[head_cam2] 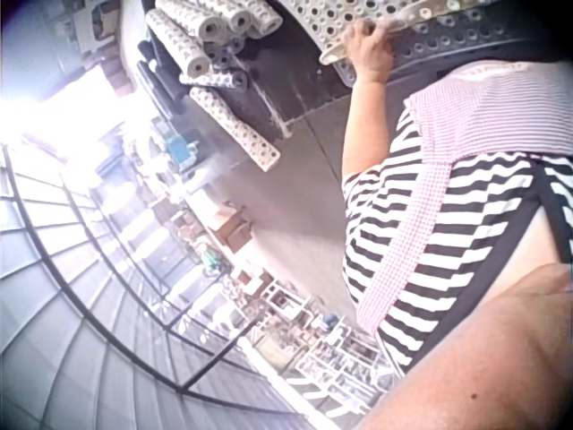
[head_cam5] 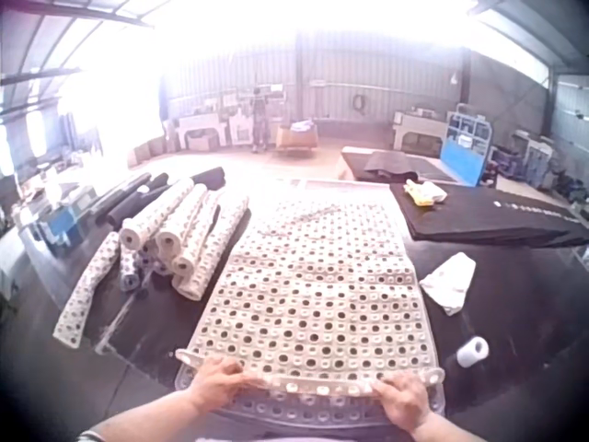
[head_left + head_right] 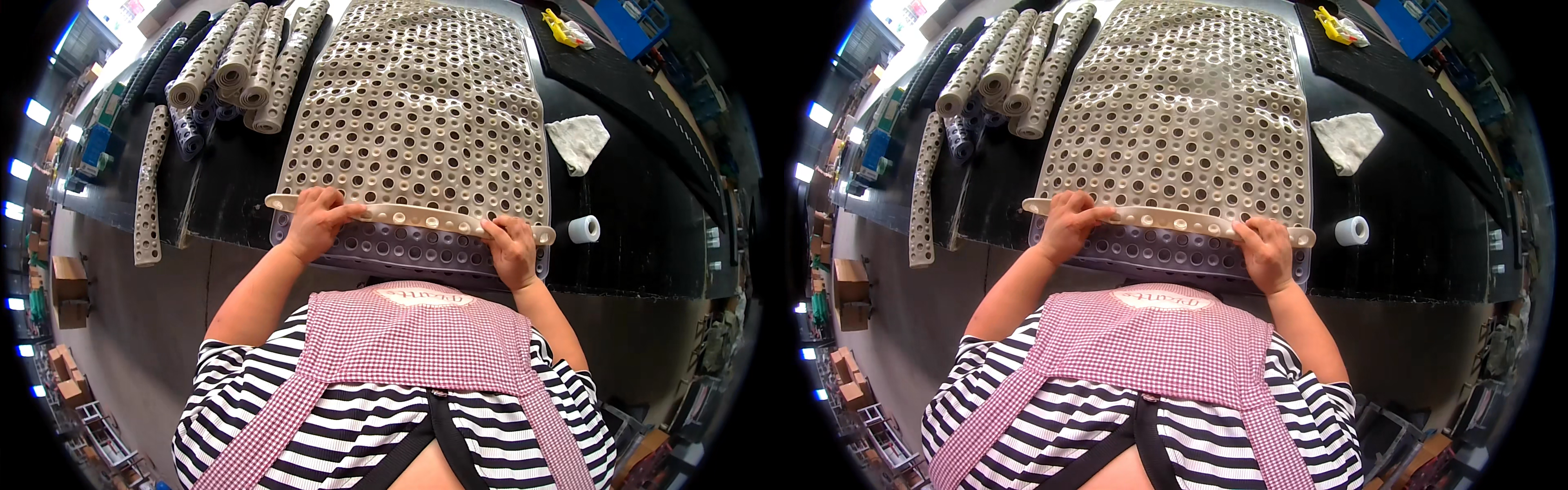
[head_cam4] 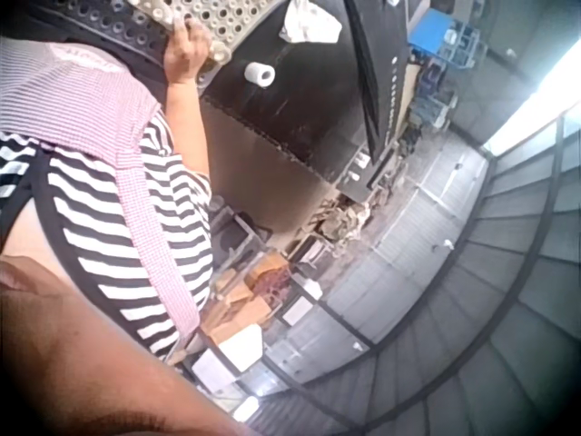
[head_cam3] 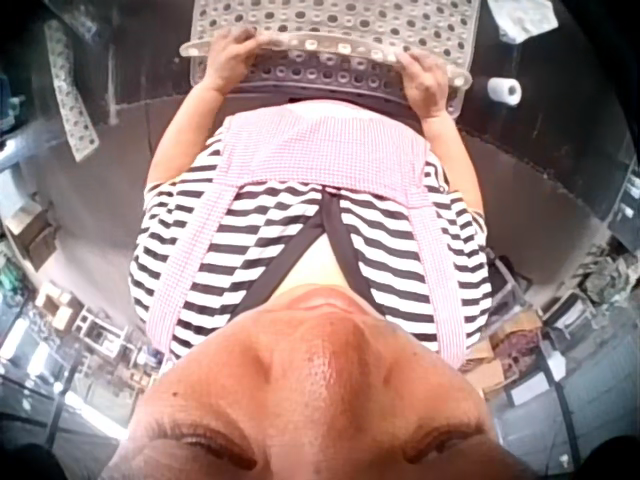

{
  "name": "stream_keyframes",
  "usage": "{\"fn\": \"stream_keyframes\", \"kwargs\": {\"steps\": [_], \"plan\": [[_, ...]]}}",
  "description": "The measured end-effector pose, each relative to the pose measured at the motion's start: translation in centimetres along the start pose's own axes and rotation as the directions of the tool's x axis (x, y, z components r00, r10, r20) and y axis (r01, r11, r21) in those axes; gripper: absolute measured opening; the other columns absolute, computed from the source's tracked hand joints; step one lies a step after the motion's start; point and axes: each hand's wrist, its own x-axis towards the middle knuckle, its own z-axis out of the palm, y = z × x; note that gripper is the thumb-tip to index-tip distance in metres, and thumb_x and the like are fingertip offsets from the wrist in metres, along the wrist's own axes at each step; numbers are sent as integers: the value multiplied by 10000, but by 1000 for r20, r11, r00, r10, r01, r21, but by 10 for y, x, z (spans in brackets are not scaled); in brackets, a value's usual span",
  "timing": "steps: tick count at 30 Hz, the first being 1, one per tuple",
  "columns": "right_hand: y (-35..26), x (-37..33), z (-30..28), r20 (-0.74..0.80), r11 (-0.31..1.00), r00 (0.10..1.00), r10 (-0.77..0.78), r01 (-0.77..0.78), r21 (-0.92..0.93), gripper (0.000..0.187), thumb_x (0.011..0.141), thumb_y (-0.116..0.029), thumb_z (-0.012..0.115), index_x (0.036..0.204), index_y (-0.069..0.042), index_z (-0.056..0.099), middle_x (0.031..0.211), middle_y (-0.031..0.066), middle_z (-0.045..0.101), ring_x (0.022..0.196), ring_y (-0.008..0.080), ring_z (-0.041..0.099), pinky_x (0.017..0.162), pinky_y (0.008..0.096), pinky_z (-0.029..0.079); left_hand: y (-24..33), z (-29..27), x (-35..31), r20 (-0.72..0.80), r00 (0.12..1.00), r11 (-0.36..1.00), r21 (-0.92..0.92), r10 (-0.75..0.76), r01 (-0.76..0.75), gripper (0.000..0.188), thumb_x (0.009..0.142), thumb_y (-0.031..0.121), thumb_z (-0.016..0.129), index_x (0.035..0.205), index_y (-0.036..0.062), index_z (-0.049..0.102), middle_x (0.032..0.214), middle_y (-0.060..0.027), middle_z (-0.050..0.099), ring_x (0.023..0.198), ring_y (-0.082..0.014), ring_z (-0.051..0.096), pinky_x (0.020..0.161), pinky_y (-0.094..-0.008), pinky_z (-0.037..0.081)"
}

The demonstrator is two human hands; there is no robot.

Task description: The person rolls several rubber bath mats by hand and secures each with adhesive tape before moving them to a sorting area and reviewing paperwork.

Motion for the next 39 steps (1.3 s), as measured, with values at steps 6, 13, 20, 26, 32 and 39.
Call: {"fn": "stream_keyframes", "kwargs": {"steps": [6, 13, 20, 26, 32, 39], "plan": [[-9, -3, 0, 8, 994, 1000, 20, -19, -104, 352, 714, -69, 773, 1060, -127, 735, 950, 20, 592, 947, 254, 586, 845, 397, 459, 14, 6, 0, -54, 995, 992, 87, -83, 87, 306, 843, 104, 654, 1037, 321, 750, 907, 30, 531, 952, -184, 537, 962, -402, 307], [1, 12, -2, 99, 994, 989, 110, -108, -26, 198, 784, -100, 738, 982, -95, 738, 905, 40, 624, 942, 279, 594, 858, 412, 462, 13, 6, 17, 58, 964, 966, 21, -259, 258, 205, 870, 138, 660, 1014, 251, 753, 899, 3, 592, 967, -221, 579, 964, -415, 338], [31, 45, -1, 561, 698, 638, 528, -702, 142, 241, 871, -177, 705, 1088, -72, 713, 869, 79, 634, 861, 240, 654, 771, 366, 512, -2, -7, 47, 253, 870, 854, -210, -423, 476, 177, 853, 163, 709, 1017, 96, 700, 956, -118, 710, 935, -338, 670, 821, -442, 516], [14, 80, 17, 351, 773, 865, 358, -486, 408, 256, 833, -140, 701, 1076, -70, 739, 850, 72, 634, 847, 225, 646, 783, 351, 509, -8, 0, 42, 229, 901, 880, -225, -370, 418, 169, 836, 149, 723, 973, 76, 655, 922, -124, 699, 908, -339, 667, 799, -435, 517], [11, 96, 27, 581, 695, 641, 501, -699, 171, 194, 866, -200, 680, 1016, -118, 773, 862, 126, 737, 865, 265, 705, 777, 381, 537, -13, 3, 33, 156, 946, 903, -288, -286, 320, 146, 816, 129, 734, 933, 90, 656, 846, -96, 654, 836, -321, 633, 759, -431, 491], [0, 95, 49, 310, 914, 884, 351, -395, 91, 185, 821, -151, 731, 998, -150, 781, 875, 81, 707, 753, 238, 671, 715, 361, 526, -11, 3, 23, 81, 968, 916, -315, -236, 250, 155, 800, 122, 743, 927, 106, 658, 810, -62, 610, 808, -291, 605, 762, -418, 461]]}}
